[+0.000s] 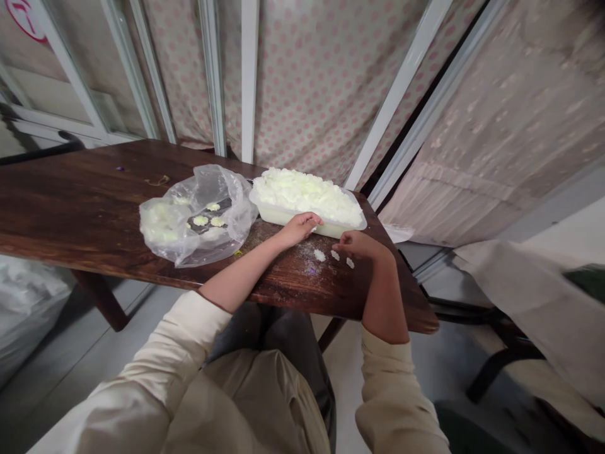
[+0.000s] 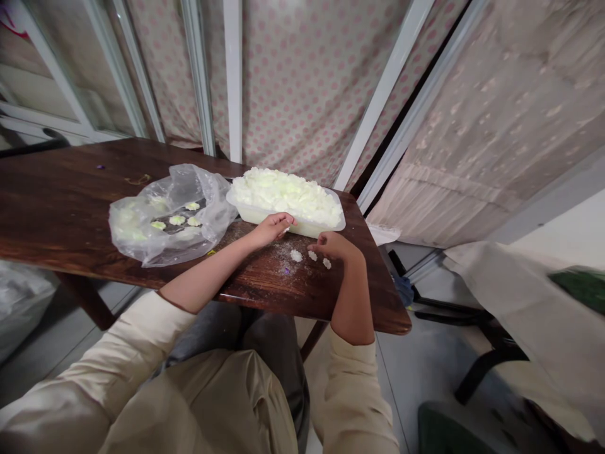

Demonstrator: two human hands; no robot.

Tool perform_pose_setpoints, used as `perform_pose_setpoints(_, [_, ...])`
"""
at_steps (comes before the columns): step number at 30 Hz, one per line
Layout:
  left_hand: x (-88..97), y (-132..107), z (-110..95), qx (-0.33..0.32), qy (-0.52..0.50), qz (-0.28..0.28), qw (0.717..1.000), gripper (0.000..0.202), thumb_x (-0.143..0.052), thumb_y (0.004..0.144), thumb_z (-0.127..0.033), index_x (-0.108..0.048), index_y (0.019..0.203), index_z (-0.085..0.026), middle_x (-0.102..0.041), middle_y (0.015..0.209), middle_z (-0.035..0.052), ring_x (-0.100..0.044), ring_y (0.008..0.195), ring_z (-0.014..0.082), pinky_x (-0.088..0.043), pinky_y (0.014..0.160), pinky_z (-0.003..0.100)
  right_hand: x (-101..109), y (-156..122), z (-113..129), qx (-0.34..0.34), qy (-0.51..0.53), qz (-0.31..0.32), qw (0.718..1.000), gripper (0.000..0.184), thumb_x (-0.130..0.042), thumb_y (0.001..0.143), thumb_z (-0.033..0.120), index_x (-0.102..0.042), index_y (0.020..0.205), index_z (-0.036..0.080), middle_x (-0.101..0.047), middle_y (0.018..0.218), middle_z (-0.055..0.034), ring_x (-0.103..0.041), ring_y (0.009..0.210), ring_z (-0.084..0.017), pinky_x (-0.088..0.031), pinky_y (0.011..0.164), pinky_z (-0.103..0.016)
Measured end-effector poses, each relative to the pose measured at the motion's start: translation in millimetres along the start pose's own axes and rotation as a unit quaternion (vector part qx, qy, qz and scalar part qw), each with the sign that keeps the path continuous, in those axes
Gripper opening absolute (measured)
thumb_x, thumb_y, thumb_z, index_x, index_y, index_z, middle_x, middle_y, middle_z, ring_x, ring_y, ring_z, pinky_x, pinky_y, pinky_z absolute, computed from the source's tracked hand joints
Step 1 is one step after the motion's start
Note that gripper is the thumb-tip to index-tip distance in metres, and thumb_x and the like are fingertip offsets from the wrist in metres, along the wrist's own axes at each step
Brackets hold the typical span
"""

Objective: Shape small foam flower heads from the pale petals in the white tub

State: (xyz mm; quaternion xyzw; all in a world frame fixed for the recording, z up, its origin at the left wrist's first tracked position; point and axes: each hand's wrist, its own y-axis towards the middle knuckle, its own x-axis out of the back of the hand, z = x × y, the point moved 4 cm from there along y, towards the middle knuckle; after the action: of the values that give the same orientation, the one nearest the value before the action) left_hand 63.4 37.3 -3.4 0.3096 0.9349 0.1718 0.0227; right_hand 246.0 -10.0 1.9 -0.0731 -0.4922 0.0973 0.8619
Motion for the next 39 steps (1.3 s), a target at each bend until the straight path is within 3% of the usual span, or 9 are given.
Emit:
perform_pose_setpoints(4, [0.6,0,0,0.003,0.002,-0.001,1.000,0.029,-0.048,0.080,-0.043,-0.054,0.083,-0.015,-0.033,0.047,-0.0065,-0.029,0.041,0.0059,-0.023,0.045,0.022,-15,12,-10,-0.044,-0.063,0.059,0.995,0.046,-0.069,0.056,0.053,-0.047,0.074,0.018,-0.050,0.047,0.0055,-0.043,0.038,-0.007,-0.030,0.039,-0.020])
perform_pose_setpoints(9, [0.8,-1,-3,0.004,0.018,-0.004,1.000,0.030,-0.047,0.080,-0.043,-0.054,0.082,-0.014,-0.033,0.046,-0.0062,-0.030,0.042,0.0062,-0.022,0.045,0.021,-29,19,-2,-0.029,-0.042,0.094,0.994,0.024,-0.065,0.068,0.028,-0.044,0.073,0.019,-0.045,0.049,0.0076,-0.045,0.040,-0.007,-0.036,0.038,-0.018])
perform_pose_setpoints(15, [0.0,-2,-5,0.009,0.020,-0.007,1.000,0.032,-0.050,0.078,-0.045,-0.054,0.079,-0.014,-0.032,0.046,-0.0066,-0.029,0.040,0.0052,-0.021,0.043,0.020,-29,22,0,-0.037,0.013,0.070,0.997,0.018,-0.061,0.070,0.014,-0.044,0.062,0.016,-0.046,0.046,0.0056,-0.048,0.040,-0.007,-0.045,0.042,-0.022])
perform_pose_setpoints(19, [-0.3,-1,-4,0.013,0.006,-0.003,1.000,0.035,-0.052,0.075,-0.049,-0.054,0.078,-0.014,-0.030,0.043,-0.0079,-0.026,0.038,0.0045,-0.018,0.041,0.020,-23,17,-1,-0.010,0.087,0.096,0.992,0.019,-0.066,0.065,0.016,-0.048,0.059,0.014,-0.052,0.050,0.0033,-0.053,0.045,-0.008,-0.049,0.047,-0.023])
perform_pose_setpoints(25, [2.3,-1,0,0.007,0.001,0.000,1.000,0.036,-0.051,0.075,-0.050,-0.053,0.080,-0.015,-0.029,0.043,-0.0084,-0.025,0.037,0.0049,-0.018,0.041,0.020,-10,-4,9,0.073,0.208,0.124,0.967,0.025,-0.068,0.062,0.034,-0.054,0.070,0.014,-0.058,0.060,0.0015,-0.056,0.052,-0.009,-0.051,0.056,-0.026])
perform_pose_setpoints(28, [4.1,-1,-1,0.003,0.026,-0.006,1.000,0.035,-0.049,0.076,-0.050,-0.054,0.081,-0.015,-0.030,0.044,-0.0080,-0.025,0.039,0.0055,-0.019,0.043,0.020,3,-12,15,0.114,0.252,0.066,0.959,0.025,-0.067,0.063,0.036,-0.055,0.072,0.016,-0.058,0.062,-0.0006,-0.056,0.054,-0.010,-0.048,0.057,-0.025])
perform_pose_setpoints(33, [1.6,-2,-8,-0.023,0.115,-0.008,0.993,0.034,-0.045,0.079,-0.045,-0.057,0.079,-0.013,-0.042,0.052,-0.0041,-0.037,0.050,0.0083,-0.030,0.051,0.021,52,9,20,0.160,0.305,-0.141,0.928,0.027,-0.065,0.065,0.038,-0.051,0.078,0.018,-0.057,0.062,0.0007,-0.055,0.057,-0.010,-0.047,0.060,-0.025])
perform_pose_setpoints(36, [-2.3,-4,-11,-0.040,0.155,0.003,0.987,0.032,-0.043,0.080,-0.042,-0.058,0.079,-0.013,-0.052,0.062,-0.0003,-0.045,0.061,0.0110,-0.036,0.060,0.023,85,39,25,0.133,0.197,-0.249,0.939,0.023,-0.060,0.069,0.034,-0.055,0.080,0.015,-0.058,0.069,-0.0013,-0.053,0.059,-0.009,-0.045,0.060,-0.022])
perform_pose_setpoints(39, [-4.2,-4,-12,-0.055,0.174,0.013,0.983,0.031,-0.043,0.081,-0.040,-0.058,0.077,-0.013,-0.058,0.073,0.0027,-0.050,0.071,0.0129,-0.039,0.069,0.025,103,68,26,0.068,0.039,-0.273,0.959,0.020,-0.057,0.067,0.020,-0.059,0.085,0.012,-0.060,0.076,-0.0033,-0.050,0.062,-0.009,-0.042,0.062,-0.022])
